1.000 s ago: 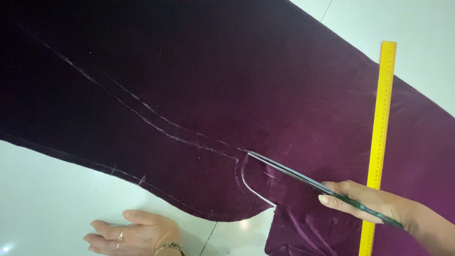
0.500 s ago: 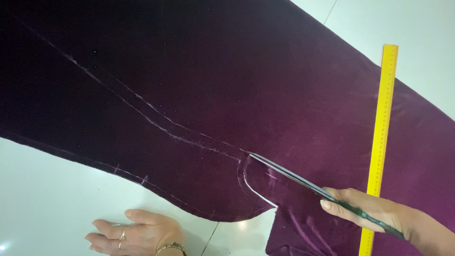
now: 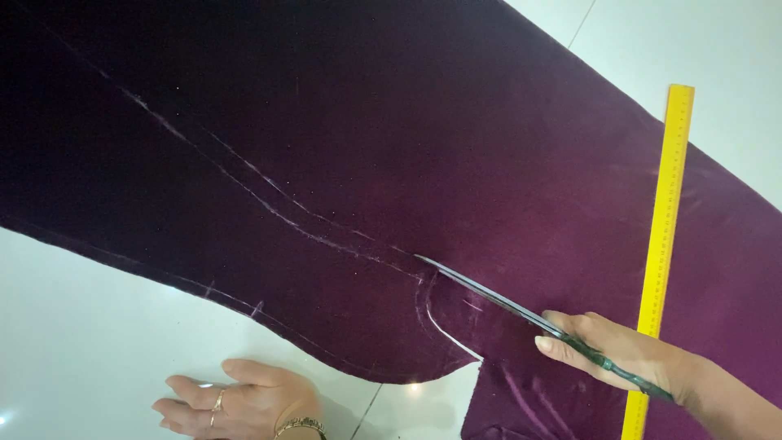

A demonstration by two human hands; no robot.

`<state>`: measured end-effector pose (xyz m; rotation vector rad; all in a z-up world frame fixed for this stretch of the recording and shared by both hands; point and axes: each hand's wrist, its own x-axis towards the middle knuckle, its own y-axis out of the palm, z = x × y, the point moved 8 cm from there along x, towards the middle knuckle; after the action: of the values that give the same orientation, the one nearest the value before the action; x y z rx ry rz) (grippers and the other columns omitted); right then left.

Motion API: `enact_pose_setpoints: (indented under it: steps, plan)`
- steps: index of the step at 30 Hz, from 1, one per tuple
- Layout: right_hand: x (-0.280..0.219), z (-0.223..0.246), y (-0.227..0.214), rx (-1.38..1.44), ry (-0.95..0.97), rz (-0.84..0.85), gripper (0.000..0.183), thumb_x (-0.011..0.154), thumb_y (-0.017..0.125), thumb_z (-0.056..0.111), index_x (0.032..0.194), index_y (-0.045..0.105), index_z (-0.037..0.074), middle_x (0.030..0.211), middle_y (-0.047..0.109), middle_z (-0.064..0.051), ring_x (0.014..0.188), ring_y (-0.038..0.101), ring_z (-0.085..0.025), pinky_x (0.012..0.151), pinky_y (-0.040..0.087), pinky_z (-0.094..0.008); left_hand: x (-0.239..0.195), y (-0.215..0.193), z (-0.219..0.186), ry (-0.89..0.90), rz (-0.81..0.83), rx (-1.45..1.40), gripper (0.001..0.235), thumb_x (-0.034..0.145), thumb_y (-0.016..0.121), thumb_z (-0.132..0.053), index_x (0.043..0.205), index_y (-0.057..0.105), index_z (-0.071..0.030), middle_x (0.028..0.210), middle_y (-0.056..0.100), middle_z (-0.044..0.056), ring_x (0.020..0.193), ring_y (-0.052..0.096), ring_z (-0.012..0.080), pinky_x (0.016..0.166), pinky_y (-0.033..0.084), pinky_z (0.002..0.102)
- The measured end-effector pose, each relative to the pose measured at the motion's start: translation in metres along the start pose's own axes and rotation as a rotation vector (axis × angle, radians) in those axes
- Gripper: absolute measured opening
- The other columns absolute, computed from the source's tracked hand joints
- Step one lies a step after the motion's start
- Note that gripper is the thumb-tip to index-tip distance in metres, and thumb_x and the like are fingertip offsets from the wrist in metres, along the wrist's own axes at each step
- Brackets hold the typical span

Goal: The person cuts a large piece of dark purple fabric laid on a tiled floor using shears, following chalk lines. They remove cut pieces and continue cutting along marked curves.

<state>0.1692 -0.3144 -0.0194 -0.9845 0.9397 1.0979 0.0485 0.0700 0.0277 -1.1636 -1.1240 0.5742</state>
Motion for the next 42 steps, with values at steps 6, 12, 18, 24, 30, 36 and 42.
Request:
enact_pose_setpoints:
  steps: [6, 12, 18, 24, 30, 36, 42]
  plan:
    - [0.003, -0.007, 0.003, 0.047, 0.063, -0.038, 0.037, 0.096, 0.057, 0.047, 0.077, 0.05, 0.017, 0.066, 0.036, 0.006, 0.058, 0.037, -0.007, 0.055, 0.043, -0.024, -0.002, 0.01, 0.009, -0.053, 0.048, -0.05, 0.052, 0.111, 0.038, -0.029, 0.142, 0.046, 0.012, 0.144, 0.039, 0.033, 0.132, 0.037, 0.0485, 0.107, 0.033, 0.059]
    - [0.003, -0.01, 0.0, 0.014, 0.051, -0.077, 0.043, 0.093, 0.057, 0.053, 0.072, 0.049, 0.016, 0.062, 0.038, 0.005, 0.054, 0.038, -0.008, 0.05, 0.042, -0.026, -0.002, 0.008, 0.007, -0.044, 0.066, -0.039, 0.051, 0.111, 0.04, -0.027, 0.142, 0.046, 0.013, 0.144, 0.039, 0.033, 0.132, 0.037, 0.0491, 0.107, 0.032, 0.06]
    - [-0.002, -0.007, 0.008, 0.041, 0.041, 0.077, 0.037, 0.098, 0.047, 0.05, 0.078, 0.045, 0.019, 0.07, 0.035, 0.006, 0.062, 0.037, -0.007, 0.059, 0.045, -0.022, -0.001, 0.006, 0.005, -0.03, 0.044, 0.012, 0.05, 0.111, 0.039, -0.027, 0.141, 0.049, 0.012, 0.143, 0.042, 0.032, 0.131, 0.041, 0.048, 0.106, 0.034, 0.058]
    - [0.011, 0.01, 0.003, -0.096, -0.041, -0.004, 0.037, 0.097, 0.045, 0.053, 0.08, 0.047, 0.019, 0.068, 0.038, 0.01, 0.059, 0.039, -0.006, 0.057, 0.044, -0.026, 0.001, 0.002, 0.002, -0.053, 0.018, -0.088, 0.048, 0.111, 0.041, -0.026, 0.139, 0.048, 0.013, 0.141, 0.04, 0.035, 0.127, 0.041, 0.0535, 0.104, 0.034, 0.061]
    - [0.012, 0.031, -0.002, -0.007, 0.007, 0.015, 0.034, 0.099, 0.05, 0.047, 0.08, 0.049, 0.018, 0.07, 0.035, 0.008, 0.061, 0.037, -0.006, 0.058, 0.043, -0.024, -0.002, 0.009, 0.009, -0.115, 0.057, -0.037, 0.054, 0.111, 0.033, -0.034, 0.142, 0.047, 0.008, 0.146, 0.037, 0.028, 0.133, 0.039, 0.0476, 0.103, 0.034, 0.062]
    - [0.011, 0.037, -0.001, 0.042, -0.021, 0.035, 0.034, 0.098, 0.05, 0.047, 0.081, 0.049, 0.018, 0.074, 0.036, 0.009, 0.065, 0.037, -0.006, 0.061, 0.043, -0.025, 0.0, 0.008, 0.009, -0.113, 0.06, -0.034, 0.055, 0.111, 0.033, -0.034, 0.143, 0.047, 0.009, 0.146, 0.038, 0.028, 0.133, 0.038, 0.0477, 0.104, 0.033, 0.061]
    - [0.008, 0.045, -0.004, -0.003, -0.038, 0.04, 0.035, 0.094, 0.045, 0.052, 0.085, 0.053, 0.02, 0.074, 0.041, 0.009, 0.067, 0.042, -0.006, 0.066, 0.047, -0.024, -0.001, 0.012, 0.011, -0.165, 0.12, -0.069, 0.056, 0.11, 0.032, -0.034, 0.145, 0.044, 0.008, 0.148, 0.034, 0.027, 0.135, 0.034, 0.0474, 0.105, 0.03, 0.064]
